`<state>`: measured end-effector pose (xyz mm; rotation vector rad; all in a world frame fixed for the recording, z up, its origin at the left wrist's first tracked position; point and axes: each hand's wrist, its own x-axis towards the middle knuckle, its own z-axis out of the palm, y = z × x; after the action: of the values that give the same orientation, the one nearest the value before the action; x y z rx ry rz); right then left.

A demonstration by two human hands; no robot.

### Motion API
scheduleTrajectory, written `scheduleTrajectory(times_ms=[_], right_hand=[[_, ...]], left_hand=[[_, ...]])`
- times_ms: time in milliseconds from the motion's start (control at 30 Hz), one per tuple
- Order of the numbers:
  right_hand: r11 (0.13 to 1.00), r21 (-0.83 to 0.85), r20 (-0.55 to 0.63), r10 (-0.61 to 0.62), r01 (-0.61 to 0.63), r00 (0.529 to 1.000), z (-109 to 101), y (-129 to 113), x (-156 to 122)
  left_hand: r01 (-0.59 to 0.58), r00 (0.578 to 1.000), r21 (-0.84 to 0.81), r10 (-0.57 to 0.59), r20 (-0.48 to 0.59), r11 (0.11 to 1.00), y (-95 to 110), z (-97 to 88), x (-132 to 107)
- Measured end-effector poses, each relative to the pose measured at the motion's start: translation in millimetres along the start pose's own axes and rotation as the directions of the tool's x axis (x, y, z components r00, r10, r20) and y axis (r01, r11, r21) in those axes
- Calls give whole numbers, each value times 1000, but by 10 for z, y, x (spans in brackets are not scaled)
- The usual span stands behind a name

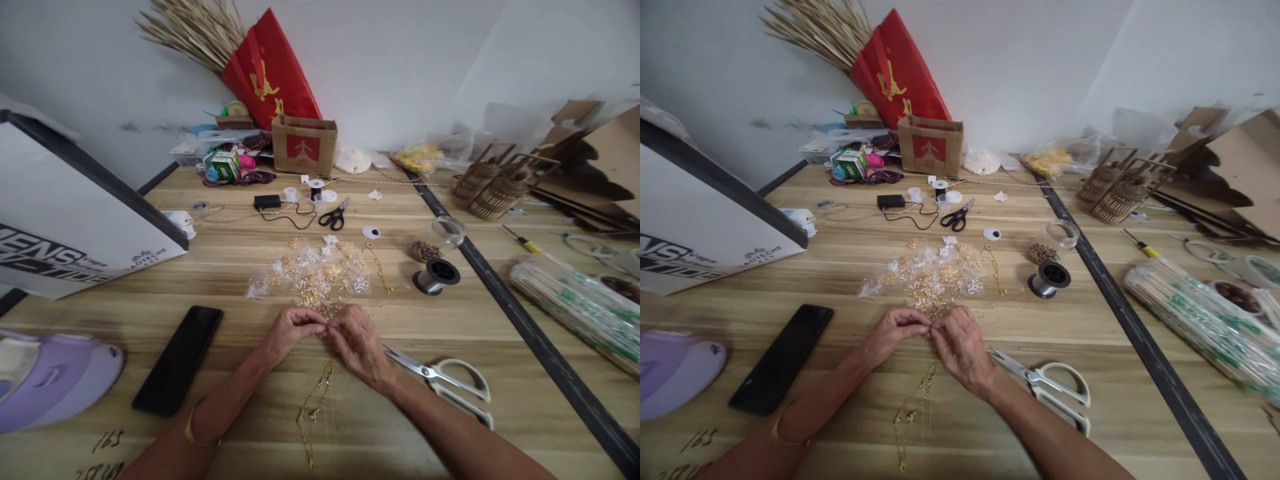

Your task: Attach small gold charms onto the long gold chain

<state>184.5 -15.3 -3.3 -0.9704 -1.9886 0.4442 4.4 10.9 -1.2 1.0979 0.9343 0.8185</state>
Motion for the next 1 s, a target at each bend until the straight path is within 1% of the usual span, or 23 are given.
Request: scheduleTrajectory(times_ms=[167,267,400,567,800,1000], right_hand=[[1000,14,10,-5,5,1000,7,8,-5],[1000,27,22,13,-13,1000,8,9,-8],[999,39,17,27,-27,999,14,14,-12],[999,45,10,29,-30,1000,19,18,-16],[995,84,-23,47,-45,999,5,-5,-3],[995,87,-28,59,-56,998,8,-3,-6]], left_hand=[[5,1000,-4,-5,-4,1000,1,2,-4],[-2,1000,5,2,-13,1000,15,9,-6],[-31,999,33,32,-38,999,22,16,-10],[-63,997,49,65,-39,997,19,17,-15],[-50,998,51,52,-46,997,51,29,-16],[-56,998,39,58,-39,998,39,23,-12]])
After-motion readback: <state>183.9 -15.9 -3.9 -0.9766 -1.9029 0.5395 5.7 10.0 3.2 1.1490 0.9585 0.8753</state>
